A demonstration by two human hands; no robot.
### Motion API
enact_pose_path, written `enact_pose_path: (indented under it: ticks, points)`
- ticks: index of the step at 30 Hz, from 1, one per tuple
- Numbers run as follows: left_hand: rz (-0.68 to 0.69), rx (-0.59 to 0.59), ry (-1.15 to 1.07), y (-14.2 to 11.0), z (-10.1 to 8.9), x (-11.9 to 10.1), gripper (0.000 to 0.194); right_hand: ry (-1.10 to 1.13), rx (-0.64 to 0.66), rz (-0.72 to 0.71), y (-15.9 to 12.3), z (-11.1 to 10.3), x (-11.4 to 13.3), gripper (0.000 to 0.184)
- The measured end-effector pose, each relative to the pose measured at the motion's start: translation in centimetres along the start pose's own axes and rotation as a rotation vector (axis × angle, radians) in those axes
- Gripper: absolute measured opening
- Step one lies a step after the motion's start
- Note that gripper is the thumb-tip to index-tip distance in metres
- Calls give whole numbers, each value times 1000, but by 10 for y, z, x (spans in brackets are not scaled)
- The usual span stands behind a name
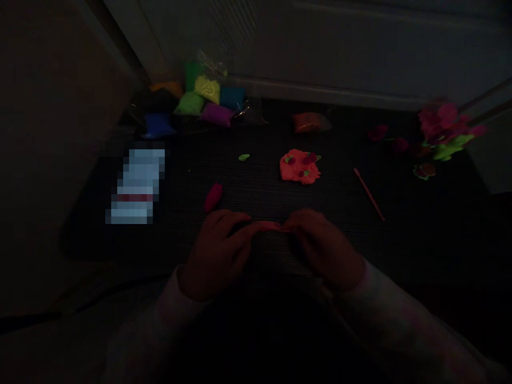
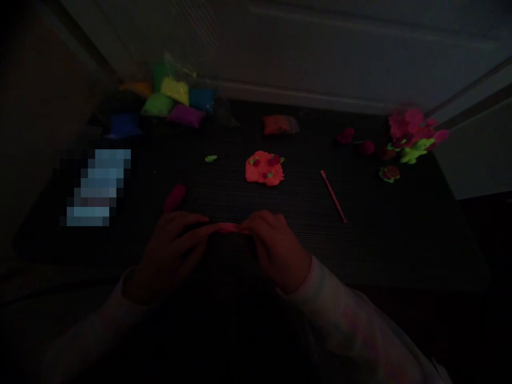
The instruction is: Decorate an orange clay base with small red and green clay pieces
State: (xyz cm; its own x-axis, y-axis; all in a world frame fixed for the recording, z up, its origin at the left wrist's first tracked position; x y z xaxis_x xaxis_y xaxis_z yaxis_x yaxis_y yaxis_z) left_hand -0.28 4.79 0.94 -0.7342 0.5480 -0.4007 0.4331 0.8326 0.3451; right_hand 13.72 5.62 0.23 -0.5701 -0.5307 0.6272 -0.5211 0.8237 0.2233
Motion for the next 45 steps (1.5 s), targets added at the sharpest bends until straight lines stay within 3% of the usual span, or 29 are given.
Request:
enact_pose_path:
  ticks: [9,27,33,45]
  points:
    - [-5,-3,4,0,1,0,26,102,18,46,5,-1,-3,20]
    - [54,44,104,3,7,-7,23,-304,31,-114,-7,7,8,26]
    - [55,33,111,2,8,-8,22,-319,99,-87,-5,7,6,28]
    - [117,21,206,-1,10,-16,27,-429,90,-216,-6,7,10,26]
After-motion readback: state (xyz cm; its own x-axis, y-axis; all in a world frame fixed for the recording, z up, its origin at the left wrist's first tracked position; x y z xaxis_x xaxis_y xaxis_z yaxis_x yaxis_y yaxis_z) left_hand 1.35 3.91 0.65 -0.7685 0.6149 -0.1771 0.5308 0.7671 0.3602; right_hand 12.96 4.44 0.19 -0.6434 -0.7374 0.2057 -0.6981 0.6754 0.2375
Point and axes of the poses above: each hand's wrist, its own y-axis towards the middle knuckle, its own z-axis out of the palm, x = y × z, the point moved 7 cm from there along y, towards the middle knuckle, and after that the axes turned 5 degrees about -z, right-handed, at the moved point
